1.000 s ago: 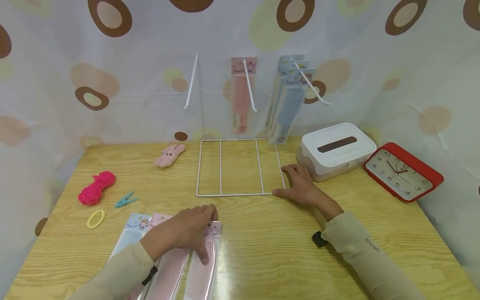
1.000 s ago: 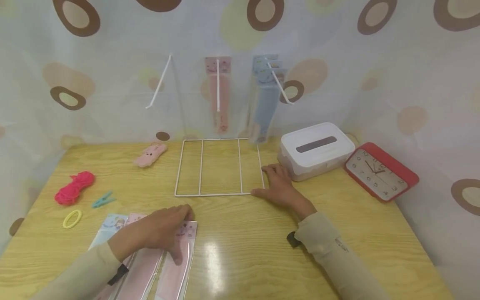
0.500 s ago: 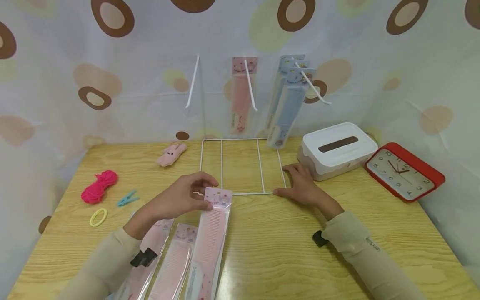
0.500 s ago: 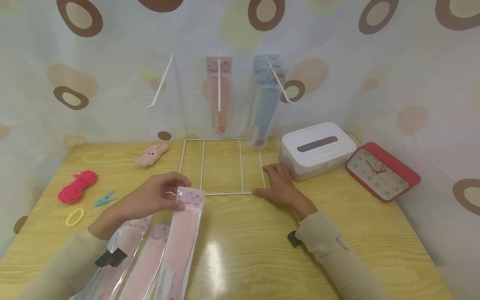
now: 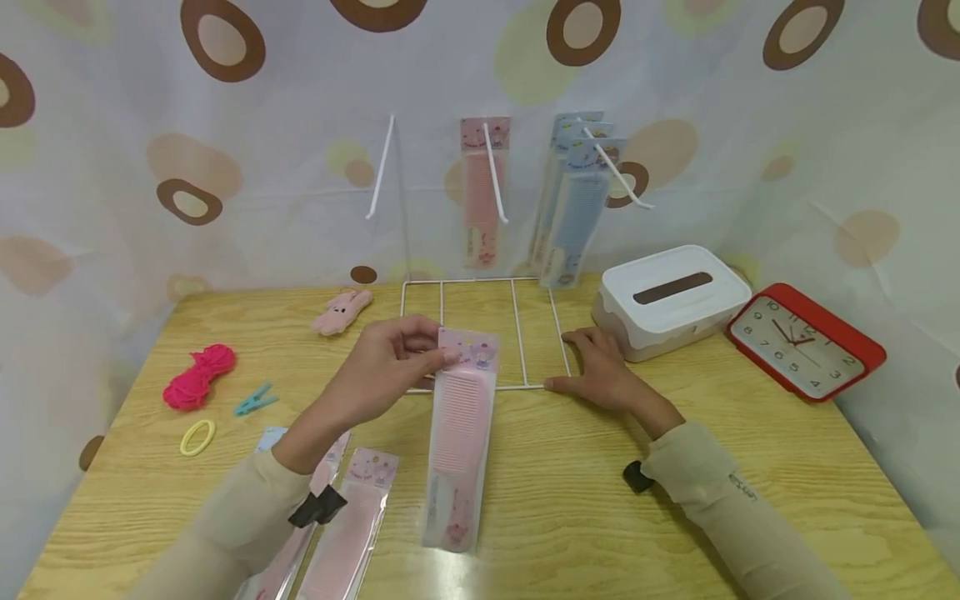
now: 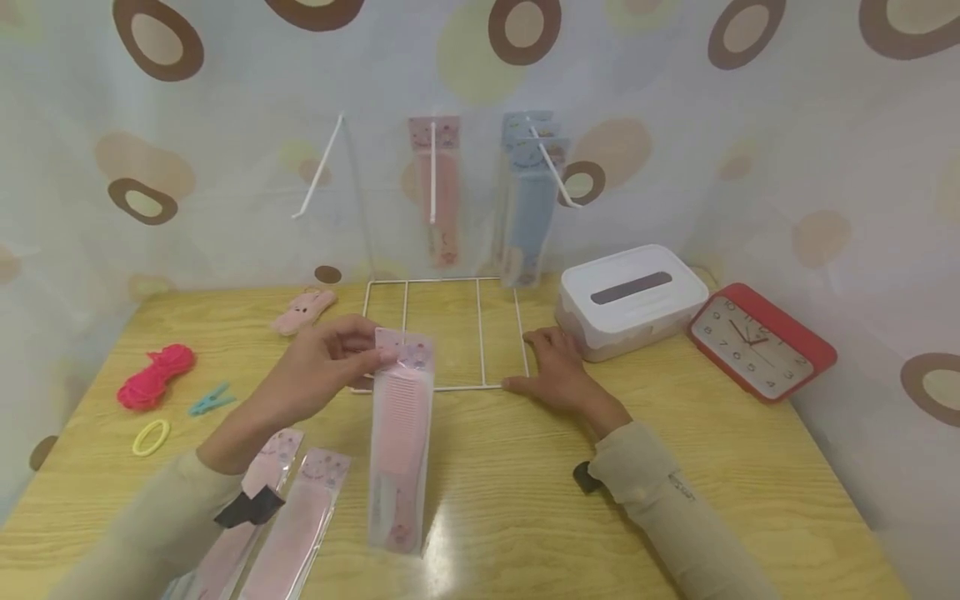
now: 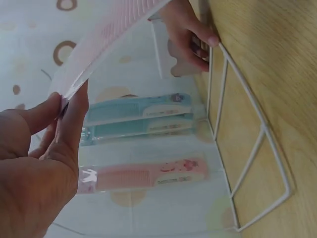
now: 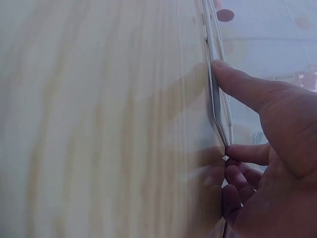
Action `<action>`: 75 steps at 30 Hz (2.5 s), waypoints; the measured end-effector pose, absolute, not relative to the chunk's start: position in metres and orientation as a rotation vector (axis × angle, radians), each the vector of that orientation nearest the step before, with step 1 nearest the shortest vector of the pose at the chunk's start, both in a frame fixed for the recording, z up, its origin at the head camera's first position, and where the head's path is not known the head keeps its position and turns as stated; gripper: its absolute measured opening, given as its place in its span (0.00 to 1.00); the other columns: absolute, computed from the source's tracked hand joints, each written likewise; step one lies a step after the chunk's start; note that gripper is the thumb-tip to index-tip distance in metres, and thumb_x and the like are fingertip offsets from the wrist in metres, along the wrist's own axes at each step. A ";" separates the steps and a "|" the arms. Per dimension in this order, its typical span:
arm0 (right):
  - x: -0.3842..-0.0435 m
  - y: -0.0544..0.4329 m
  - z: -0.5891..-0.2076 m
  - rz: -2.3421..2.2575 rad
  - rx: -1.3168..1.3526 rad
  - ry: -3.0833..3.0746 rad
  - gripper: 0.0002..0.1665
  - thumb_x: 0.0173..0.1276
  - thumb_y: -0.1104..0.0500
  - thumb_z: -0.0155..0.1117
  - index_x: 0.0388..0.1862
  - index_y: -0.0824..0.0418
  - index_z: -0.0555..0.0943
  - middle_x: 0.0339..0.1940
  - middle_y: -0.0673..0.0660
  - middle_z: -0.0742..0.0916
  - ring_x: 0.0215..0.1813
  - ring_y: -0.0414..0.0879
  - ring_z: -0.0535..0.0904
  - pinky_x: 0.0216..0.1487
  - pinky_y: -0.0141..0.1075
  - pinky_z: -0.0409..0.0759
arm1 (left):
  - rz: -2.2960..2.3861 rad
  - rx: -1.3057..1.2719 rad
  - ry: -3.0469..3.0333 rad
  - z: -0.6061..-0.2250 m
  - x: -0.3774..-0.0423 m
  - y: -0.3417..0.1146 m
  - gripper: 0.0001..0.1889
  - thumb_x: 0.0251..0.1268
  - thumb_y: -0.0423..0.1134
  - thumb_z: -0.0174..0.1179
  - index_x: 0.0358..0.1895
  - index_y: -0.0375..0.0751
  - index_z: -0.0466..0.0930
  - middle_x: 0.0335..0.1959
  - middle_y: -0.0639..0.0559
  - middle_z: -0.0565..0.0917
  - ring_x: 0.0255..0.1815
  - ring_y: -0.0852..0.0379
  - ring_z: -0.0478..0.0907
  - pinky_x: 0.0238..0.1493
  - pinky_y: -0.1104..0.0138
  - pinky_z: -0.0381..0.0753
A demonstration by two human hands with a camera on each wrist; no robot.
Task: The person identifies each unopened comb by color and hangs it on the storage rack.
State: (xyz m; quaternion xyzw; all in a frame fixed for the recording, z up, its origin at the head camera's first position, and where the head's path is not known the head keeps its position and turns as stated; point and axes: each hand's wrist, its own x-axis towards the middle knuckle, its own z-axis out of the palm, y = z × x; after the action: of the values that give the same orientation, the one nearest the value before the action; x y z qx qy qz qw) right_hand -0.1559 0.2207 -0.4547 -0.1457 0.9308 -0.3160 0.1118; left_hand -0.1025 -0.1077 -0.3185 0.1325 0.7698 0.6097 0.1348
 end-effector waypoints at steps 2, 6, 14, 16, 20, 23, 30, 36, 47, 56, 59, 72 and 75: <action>-0.156 0.221 -0.456 -0.926 -0.425 2.737 0.50 0.62 0.42 0.73 0.72 0.70 0.64 0.70 0.72 0.65 0.71 0.69 0.55 0.70 0.63 0.56 | 1.814 0.402 2.279 -0.311 -0.105 -0.101 0.09 0.67 0.32 0.65 0.45 0.30 0.80 0.38 0.42 0.88 0.36 0.54 0.87 0.37 0.57 0.88; -0.157 0.222 -0.457 -0.921 -0.424 2.743 0.50 0.62 0.42 0.73 0.71 0.69 0.65 0.70 0.71 0.65 0.70 0.68 0.56 0.70 0.62 0.56 | 1.949 0.495 2.376 -0.290 -0.113 -0.090 0.07 0.66 0.32 0.66 0.41 0.30 0.83 0.36 0.42 0.89 0.32 0.55 0.87 0.33 0.59 0.88; -0.157 0.222 -0.458 -0.905 -0.423 2.754 0.50 0.62 0.42 0.73 0.71 0.70 0.65 0.69 0.72 0.65 0.70 0.68 0.56 0.70 0.62 0.56 | 2.057 0.655 2.543 -0.257 -0.135 -0.067 0.08 0.68 0.34 0.65 0.41 0.30 0.85 0.33 0.42 0.89 0.28 0.57 0.86 0.29 0.62 0.87; -0.157 0.222 -0.458 -0.901 -0.427 2.756 0.50 0.62 0.42 0.73 0.71 0.70 0.65 0.69 0.72 0.65 0.70 0.68 0.56 0.70 0.62 0.57 | 2.068 0.652 2.534 -0.254 -0.138 -0.064 0.08 0.68 0.34 0.65 0.42 0.29 0.84 0.34 0.42 0.88 0.29 0.56 0.86 0.29 0.62 0.87; -0.157 0.222 -0.457 -0.901 -0.431 2.751 0.50 0.62 0.41 0.73 0.71 0.70 0.64 0.69 0.72 0.65 0.70 0.68 0.56 0.70 0.62 0.57 | 2.087 0.655 2.516 -0.252 -0.141 -0.060 0.08 0.68 0.32 0.64 0.42 0.28 0.84 0.34 0.40 0.88 0.28 0.56 0.86 0.29 0.62 0.87; -0.157 0.222 -0.457 -0.908 -0.428 2.752 0.50 0.62 0.42 0.73 0.71 0.70 0.65 0.69 0.72 0.65 0.71 0.68 0.56 0.70 0.62 0.57 | 2.099 0.668 2.509 -0.253 -0.145 -0.058 0.07 0.68 0.32 0.65 0.41 0.28 0.84 0.34 0.40 0.88 0.28 0.56 0.86 0.29 0.62 0.87; -0.158 0.221 -0.459 -0.909 -0.434 2.760 0.50 0.62 0.42 0.74 0.71 0.69 0.65 0.70 0.71 0.66 0.71 0.68 0.57 0.70 0.62 0.59 | 2.087 0.640 2.557 -0.262 -0.162 -0.059 0.08 0.67 0.33 0.66 0.40 0.28 0.84 0.34 0.39 0.88 0.29 0.60 0.85 0.30 0.64 0.87; -0.156 0.219 -0.456 -0.933 -0.456 2.747 0.49 0.62 0.43 0.74 0.71 0.70 0.65 0.69 0.71 0.67 0.69 0.69 0.58 0.68 0.62 0.60 | 2.101 0.559 2.617 -0.272 -0.193 -0.055 0.10 0.67 0.36 0.66 0.39 0.31 0.83 0.34 0.41 0.87 0.29 0.60 0.82 0.31 0.69 0.84; -0.158 0.225 -0.455 -0.899 -0.451 2.763 0.50 0.62 0.41 0.73 0.72 0.68 0.65 0.69 0.70 0.66 0.70 0.68 0.59 0.69 0.61 0.60 | 2.056 0.475 2.837 -0.274 -0.271 -0.038 0.09 0.72 0.36 0.61 0.43 0.31 0.79 0.38 0.46 0.83 0.37 0.59 0.77 0.40 0.73 0.74; -0.163 0.217 -0.458 -0.880 -0.475 2.759 0.50 0.61 0.41 0.74 0.72 0.67 0.65 0.69 0.69 0.67 0.69 0.67 0.59 0.69 0.60 0.61 | 2.161 0.317 2.761 -0.279 -0.293 -0.043 0.09 0.71 0.34 0.61 0.45 0.29 0.81 0.35 0.47 0.82 0.34 0.61 0.75 0.39 0.73 0.73; -0.164 0.214 -0.458 -0.858 -0.497 2.764 0.50 0.61 0.41 0.74 0.71 0.68 0.66 0.69 0.70 0.68 0.69 0.67 0.60 0.69 0.60 0.61 | 2.190 0.200 2.679 -0.281 -0.289 -0.048 0.11 0.71 0.38 0.62 0.46 0.31 0.81 0.35 0.48 0.83 0.35 0.62 0.76 0.38 0.73 0.75; -0.168 0.214 -0.454 -0.856 -0.510 2.730 0.50 0.62 0.40 0.72 0.72 0.68 0.64 0.70 0.71 0.66 0.71 0.69 0.58 0.70 0.61 0.60 | 2.145 0.040 2.617 -0.294 -0.264 -0.070 0.16 0.69 0.37 0.64 0.54 0.31 0.77 0.46 0.45 0.81 0.49 0.54 0.77 0.52 0.68 0.77; -0.166 0.225 -0.451 -0.860 -0.454 2.741 0.50 0.62 0.41 0.72 0.72 0.67 0.64 0.71 0.71 0.64 0.72 0.70 0.56 0.70 0.62 0.58 | 2.001 0.050 2.630 -0.308 -0.250 -0.068 0.19 0.68 0.37 0.63 0.58 0.32 0.75 0.51 0.44 0.80 0.54 0.52 0.75 0.57 0.66 0.75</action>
State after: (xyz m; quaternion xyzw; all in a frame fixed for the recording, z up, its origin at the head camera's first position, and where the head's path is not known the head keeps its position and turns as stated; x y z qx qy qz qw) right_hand -0.1656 0.2253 -0.4506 -0.1552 0.9360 -0.2936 0.1166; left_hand -0.2500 -0.0683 -0.3075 0.0149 0.7930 0.6035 -0.0818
